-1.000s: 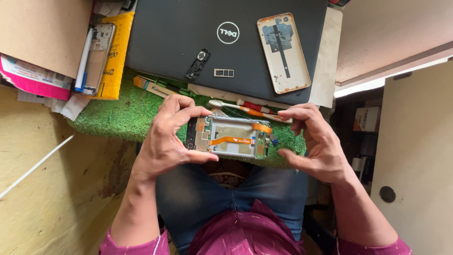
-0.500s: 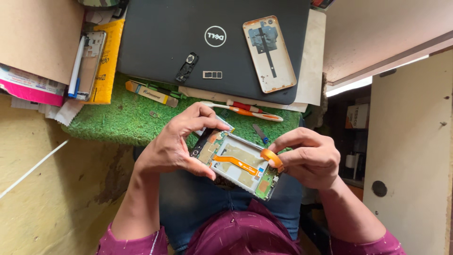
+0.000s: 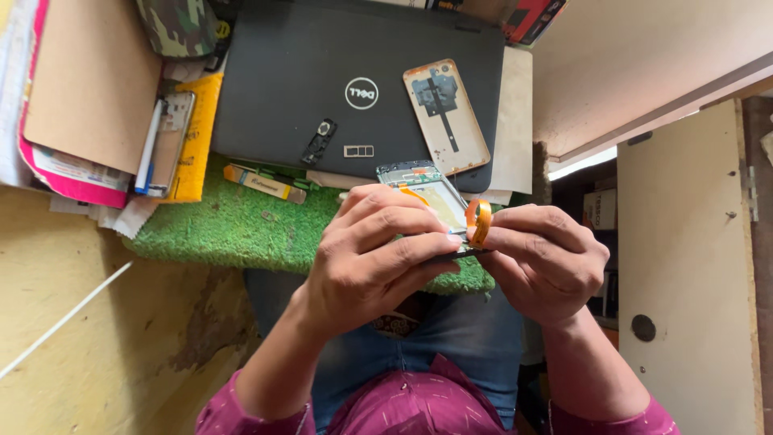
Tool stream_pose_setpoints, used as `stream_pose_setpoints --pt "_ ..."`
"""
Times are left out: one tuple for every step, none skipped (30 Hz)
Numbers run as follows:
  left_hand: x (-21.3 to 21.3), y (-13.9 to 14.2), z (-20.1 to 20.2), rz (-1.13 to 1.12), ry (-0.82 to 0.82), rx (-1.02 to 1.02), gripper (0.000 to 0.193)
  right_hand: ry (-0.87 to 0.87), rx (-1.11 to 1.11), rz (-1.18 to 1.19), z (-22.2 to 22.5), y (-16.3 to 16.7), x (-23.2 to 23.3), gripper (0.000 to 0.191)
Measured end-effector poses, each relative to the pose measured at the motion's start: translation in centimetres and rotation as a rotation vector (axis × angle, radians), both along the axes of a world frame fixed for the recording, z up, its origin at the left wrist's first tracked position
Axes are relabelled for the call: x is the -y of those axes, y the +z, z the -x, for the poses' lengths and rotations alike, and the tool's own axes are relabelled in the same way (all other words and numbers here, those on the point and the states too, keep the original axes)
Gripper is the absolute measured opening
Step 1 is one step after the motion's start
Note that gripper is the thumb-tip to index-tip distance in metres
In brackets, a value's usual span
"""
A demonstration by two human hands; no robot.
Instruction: The person disassembles a smartphone, removes a ribbon cable, cleans internal components with a toothbrush, and reattaches the cable. They handle the phone chassis, ribbon cable, and cleaning tool throughout the process.
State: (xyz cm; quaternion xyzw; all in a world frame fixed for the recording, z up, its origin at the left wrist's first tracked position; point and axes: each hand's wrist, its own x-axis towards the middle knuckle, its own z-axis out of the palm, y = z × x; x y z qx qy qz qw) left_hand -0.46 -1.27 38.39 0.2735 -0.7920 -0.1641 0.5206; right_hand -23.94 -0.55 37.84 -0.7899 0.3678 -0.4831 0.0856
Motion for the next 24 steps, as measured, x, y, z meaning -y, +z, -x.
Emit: stream_pose_setpoints --pt "0.3 0.1 0.3 0.016 0.005 -0.018 0.032 -0.007 0.000 0.011 -0.1 0.1 0.1 0.022" --pt "0.5 0.2 0.6 0.029 0.008 -0.039 0.028 -0.015 -0.002 0.019 -0.1 0.3 0.1 0.022" --pt "0.6 0.2 0.7 0.019 0.010 -0.043 0.028 -0.025 -0.006 0.025 0.0 0.4 0.2 0.022" --pt "0.8 0.1 0.9 0.009 0.010 -0.048 0.027 -0.029 -0.003 0.028 0.1 0.5 0.3 0.022" --pt "0.9 0.0 1.0 -0.002 0.013 -0.052 0.027 -0.030 0.000 0.030 0.2 0.5 0.3 0.022" --pt "1.1 -0.2 1.1 -0.012 0.003 -0.065 0.026 -0.028 0.004 0.030 0.2 0.5 0.4 0.023" --pt "1.3 -0.3 1.2 -0.024 -0.007 -0.078 0.026 -0.020 0.002 0.028 0.3 0.5 0.5 0.023" --pt "1.4 -0.5 1.3 -0.036 -0.016 -0.091 0.026 -0.011 0.000 0.025 0.4 0.5 0.5 0.023" --pt "1.4 -0.7 1.4 -0.034 -0.010 -0.106 0.025 -0.002 -0.002 0.023 0.5 0.5 0.6 0.023" --pt "1.4 -0.8 1.6 -0.032 -0.005 -0.120 0.023 0.002 -0.002 -0.009 0.6 0.5 0.6 0.023" --pt "1.5 -0.9 1.7 -0.026 0.002 -0.135 0.022 0.007 -0.002 -0.038 0.8 0.6 0.5 0.023" --pt "1.6 -1.0 1.8 -0.038 -0.008 -0.150 0.021 0.013 -0.002 -0.066 0.9 0.6 0.6 0.024" --pt "1.6 -1.1 1.8 -0.054 -0.017 -0.165 0.021 0.033 0.031 -0.098 1.0 0.5 0.6 0.024" --pt "1.5 -1.1 1.9 -0.073 -0.028 -0.182 0.020 0.052 0.063 -0.131 1.1 0.4 0.6 0.025" --pt "1.4 -1.1 2.0 -0.074 -0.020 -0.180 0.020 0.070 0.094 -0.162 1.2 0.3 0.7 0.026" --pt "1.4 -1.1 2.0 -0.072 -0.013 -0.178 0.019 0.078 0.100 -0.168 1.3 0.3 0.7 0.025" --pt "1.3 -1.1 1.9 -0.069 -0.005 -0.175 0.019 0.087 0.108 -0.172 1.4 0.1 0.7 0.024" --pt "1.3 -1.1 1.9 -0.065 -0.006 -0.168 0.020 0.096 0.116 -0.179 1.5 0.0 0.7 0.023" --pt "1.3 -1.1 1.8 -0.063 -0.007 -0.162 0.020 0.106 0.119 -0.158 1.6 -0.2 0.7 0.022" --pt "1.3 -1.1 1.8 -0.058 -0.007 -0.156 0.021 0.116 0.122 -0.134 1.6 -0.3 0.7 0.021" --pt "1.3 -1.1 1.7 -0.044 -0.014 -0.151 0.021 0.126 0.125 -0.111 1.6 -0.5 0.8 0.020" --pt "1.3 -1.1 1.6 -0.033 -0.019 -0.147 0.022 0.150 0.133 -0.087 1.5 -0.6 0.8 0.020" --pt "1.3 -1.0 1.4 -0.022 -0.024 -0.142 0.023 0.174 0.142 -0.063 1.4 -0.8 0.9 0.019" --pt "1.3 -1.0 1.3 -0.017 -0.032 -0.141 0.022 0.199 0.150 -0.038 1.3 -0.9 1.0 0.019"
